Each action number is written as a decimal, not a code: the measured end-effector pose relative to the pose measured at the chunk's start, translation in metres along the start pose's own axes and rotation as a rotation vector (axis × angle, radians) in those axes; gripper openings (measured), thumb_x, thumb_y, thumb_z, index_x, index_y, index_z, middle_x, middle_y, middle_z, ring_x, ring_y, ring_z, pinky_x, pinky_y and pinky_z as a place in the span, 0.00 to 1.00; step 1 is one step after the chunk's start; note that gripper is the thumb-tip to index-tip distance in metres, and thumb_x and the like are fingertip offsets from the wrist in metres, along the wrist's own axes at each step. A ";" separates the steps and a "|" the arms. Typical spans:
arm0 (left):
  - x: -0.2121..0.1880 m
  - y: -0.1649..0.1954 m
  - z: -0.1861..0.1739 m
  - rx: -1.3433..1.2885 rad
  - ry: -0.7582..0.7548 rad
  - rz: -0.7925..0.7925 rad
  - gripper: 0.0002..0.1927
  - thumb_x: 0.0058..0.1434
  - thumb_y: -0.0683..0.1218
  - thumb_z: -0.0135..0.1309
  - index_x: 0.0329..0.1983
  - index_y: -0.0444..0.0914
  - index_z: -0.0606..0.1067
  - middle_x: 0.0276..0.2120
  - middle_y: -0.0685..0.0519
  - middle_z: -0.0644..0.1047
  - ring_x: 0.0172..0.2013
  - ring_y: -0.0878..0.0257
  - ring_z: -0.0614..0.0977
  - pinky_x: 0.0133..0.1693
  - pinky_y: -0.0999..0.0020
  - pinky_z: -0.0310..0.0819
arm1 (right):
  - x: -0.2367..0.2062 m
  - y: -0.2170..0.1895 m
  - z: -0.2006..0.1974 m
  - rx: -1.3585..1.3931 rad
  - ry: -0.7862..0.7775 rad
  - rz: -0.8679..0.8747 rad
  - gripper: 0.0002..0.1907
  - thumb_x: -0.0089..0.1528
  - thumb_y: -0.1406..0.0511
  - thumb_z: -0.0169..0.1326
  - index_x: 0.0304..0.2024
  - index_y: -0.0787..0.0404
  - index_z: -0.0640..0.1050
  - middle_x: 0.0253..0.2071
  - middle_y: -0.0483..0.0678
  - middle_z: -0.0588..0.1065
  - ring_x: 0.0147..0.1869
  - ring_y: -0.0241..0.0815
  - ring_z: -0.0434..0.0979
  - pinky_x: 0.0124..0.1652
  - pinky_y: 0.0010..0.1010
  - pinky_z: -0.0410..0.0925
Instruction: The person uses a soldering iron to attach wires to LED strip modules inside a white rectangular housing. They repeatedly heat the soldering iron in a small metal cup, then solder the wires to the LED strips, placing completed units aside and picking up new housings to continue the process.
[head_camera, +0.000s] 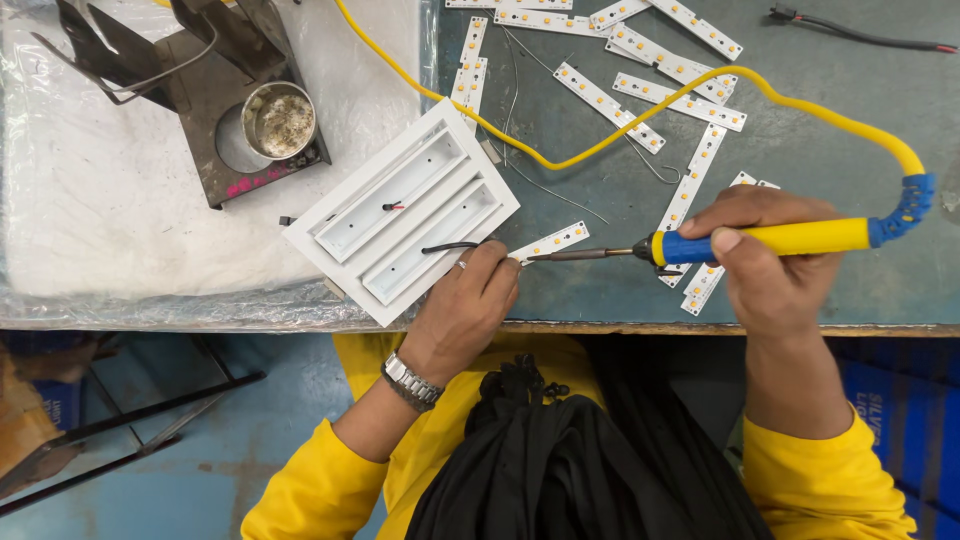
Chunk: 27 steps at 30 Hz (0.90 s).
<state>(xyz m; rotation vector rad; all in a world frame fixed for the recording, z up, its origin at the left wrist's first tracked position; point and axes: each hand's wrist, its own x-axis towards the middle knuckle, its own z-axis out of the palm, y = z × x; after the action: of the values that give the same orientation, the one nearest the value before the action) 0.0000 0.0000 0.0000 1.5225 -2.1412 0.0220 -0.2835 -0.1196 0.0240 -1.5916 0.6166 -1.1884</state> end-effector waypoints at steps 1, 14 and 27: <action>0.001 0.000 0.001 -0.005 0.008 0.002 0.09 0.61 0.38 0.57 0.44 0.32 0.74 0.45 0.45 0.72 0.43 0.53 0.78 0.42 0.63 0.75 | 0.001 -0.001 0.001 -0.001 -0.004 0.000 0.12 0.67 0.67 0.56 0.38 0.75 0.79 0.30 0.54 0.76 0.27 0.33 0.70 0.29 0.19 0.61; -0.001 0.002 -0.001 0.044 0.007 0.005 0.10 0.62 0.39 0.57 0.45 0.31 0.75 0.45 0.46 0.72 0.43 0.53 0.78 0.42 0.63 0.76 | 0.008 -0.009 0.010 -0.067 -0.056 0.003 0.12 0.65 0.66 0.55 0.37 0.73 0.80 0.28 0.52 0.76 0.26 0.33 0.72 0.29 0.18 0.63; -0.004 -0.004 0.004 -0.004 0.002 -0.006 0.10 0.63 0.39 0.57 0.46 0.30 0.74 0.45 0.45 0.71 0.43 0.52 0.79 0.42 0.63 0.76 | 0.010 -0.019 0.020 -0.172 -0.089 -0.104 0.10 0.63 0.67 0.56 0.39 0.70 0.80 0.26 0.51 0.76 0.24 0.34 0.71 0.27 0.21 0.62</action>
<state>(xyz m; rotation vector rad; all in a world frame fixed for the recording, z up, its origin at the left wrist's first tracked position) 0.0031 0.0002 -0.0065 1.5262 -2.1331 0.0170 -0.2646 -0.1135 0.0454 -1.8310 0.5976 -1.1582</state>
